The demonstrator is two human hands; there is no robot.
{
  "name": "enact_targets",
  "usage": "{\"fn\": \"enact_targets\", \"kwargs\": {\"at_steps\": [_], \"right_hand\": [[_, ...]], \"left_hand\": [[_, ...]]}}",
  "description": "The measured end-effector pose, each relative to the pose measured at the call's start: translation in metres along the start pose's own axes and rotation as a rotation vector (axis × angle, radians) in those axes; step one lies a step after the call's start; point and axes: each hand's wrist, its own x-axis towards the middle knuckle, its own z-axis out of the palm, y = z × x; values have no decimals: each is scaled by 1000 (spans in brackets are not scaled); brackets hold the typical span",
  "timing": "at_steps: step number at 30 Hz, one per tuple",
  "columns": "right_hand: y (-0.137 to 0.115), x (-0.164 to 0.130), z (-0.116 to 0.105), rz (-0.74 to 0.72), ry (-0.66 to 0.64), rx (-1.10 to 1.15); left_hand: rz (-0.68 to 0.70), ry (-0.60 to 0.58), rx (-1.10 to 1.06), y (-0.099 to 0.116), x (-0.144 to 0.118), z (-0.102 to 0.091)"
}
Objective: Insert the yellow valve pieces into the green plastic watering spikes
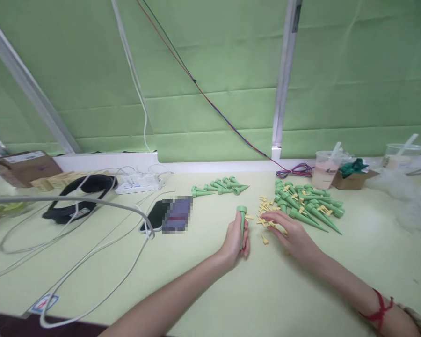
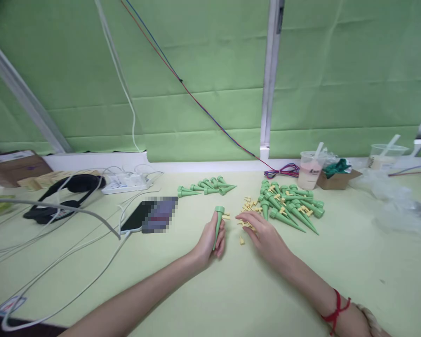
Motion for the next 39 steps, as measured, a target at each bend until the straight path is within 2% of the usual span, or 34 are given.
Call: {"fn": "enact_targets", "kwargs": {"at_steps": [3,6,11,14,19,24,27,30,32,34,37,39], "right_hand": [[6,0,-1,137,-3,-143],[10,2,-3,167,32,-273],[9,7,-1,137,84,4],[7,8,2,179,117,183],[4,13,7,422,150,630],[2,20,-2,700,96,1471],[-1,19,-11,702,14,1834],[-7,15,-18,642,-41,1979],[-12,13,-20,608,-62,1957],[-15,13,-20,614,-110,1818],[-18,13,-13,623,-162,1312],[-18,12,-6,528,-79,866]], "left_hand": [[15,21,20,0,-1,2],[27,53,20,1,-3,4],[48,63,3,0,-3,3],[55,75,14,-1,-1,1],[58,76,34,-2,1,-2],[34,64,69,1,0,1],[40,58,78,1,0,3],[52,51,75,1,0,4],[56,49,69,1,0,4],[65,45,65,0,-1,5],[81,20,58,1,-6,8],[84,-8,51,2,-12,12]]}}
